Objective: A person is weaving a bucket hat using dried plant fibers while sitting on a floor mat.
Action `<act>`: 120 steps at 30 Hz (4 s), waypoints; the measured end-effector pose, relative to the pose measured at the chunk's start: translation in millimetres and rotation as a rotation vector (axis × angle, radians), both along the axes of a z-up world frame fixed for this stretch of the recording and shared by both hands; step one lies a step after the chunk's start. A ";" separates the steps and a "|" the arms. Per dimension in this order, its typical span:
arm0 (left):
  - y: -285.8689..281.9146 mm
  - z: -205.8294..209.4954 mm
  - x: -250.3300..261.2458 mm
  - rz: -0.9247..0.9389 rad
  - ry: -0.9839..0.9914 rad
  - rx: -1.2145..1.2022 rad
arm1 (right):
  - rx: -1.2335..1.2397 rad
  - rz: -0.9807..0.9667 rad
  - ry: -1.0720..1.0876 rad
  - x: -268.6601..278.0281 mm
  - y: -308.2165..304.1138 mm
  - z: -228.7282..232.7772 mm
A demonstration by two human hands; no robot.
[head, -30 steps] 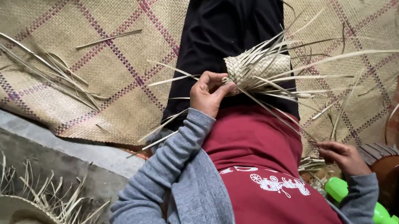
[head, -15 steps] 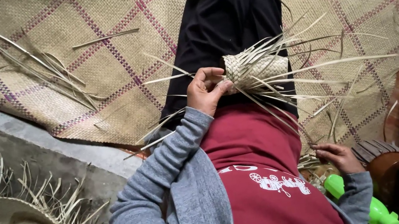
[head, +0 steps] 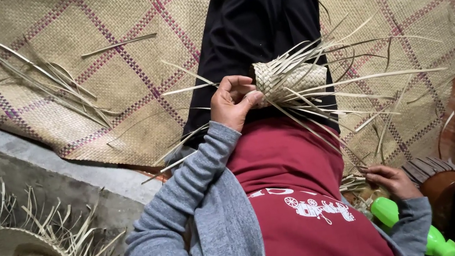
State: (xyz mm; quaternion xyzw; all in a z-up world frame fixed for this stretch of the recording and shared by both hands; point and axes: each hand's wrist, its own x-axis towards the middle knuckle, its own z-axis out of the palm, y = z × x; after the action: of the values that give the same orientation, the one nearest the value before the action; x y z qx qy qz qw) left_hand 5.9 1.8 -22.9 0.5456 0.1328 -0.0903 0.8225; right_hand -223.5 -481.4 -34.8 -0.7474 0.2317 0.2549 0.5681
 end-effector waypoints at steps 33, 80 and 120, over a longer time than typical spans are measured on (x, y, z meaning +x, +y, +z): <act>5.4 65.1 11.2 -0.257 -0.267 0.258 | 0.200 0.896 -0.806 66.6 39.0 214.8; 18.0 38.3 10.4 -0.551 -0.302 -0.026 | -0.407 0.899 -0.945 276.5 231.6 123.9; 47.9 234.6 109.4 0.135 -0.766 0.038 | -0.621 0.497 -1.016 291.0 260.8 98.3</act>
State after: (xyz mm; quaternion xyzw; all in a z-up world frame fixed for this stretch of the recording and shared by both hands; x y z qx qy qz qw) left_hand 115.2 49.7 211.8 0.5452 -0.1467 0.1766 0.8063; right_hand 67.5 -220.7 63.5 -0.9359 -0.1833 -0.0857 0.2882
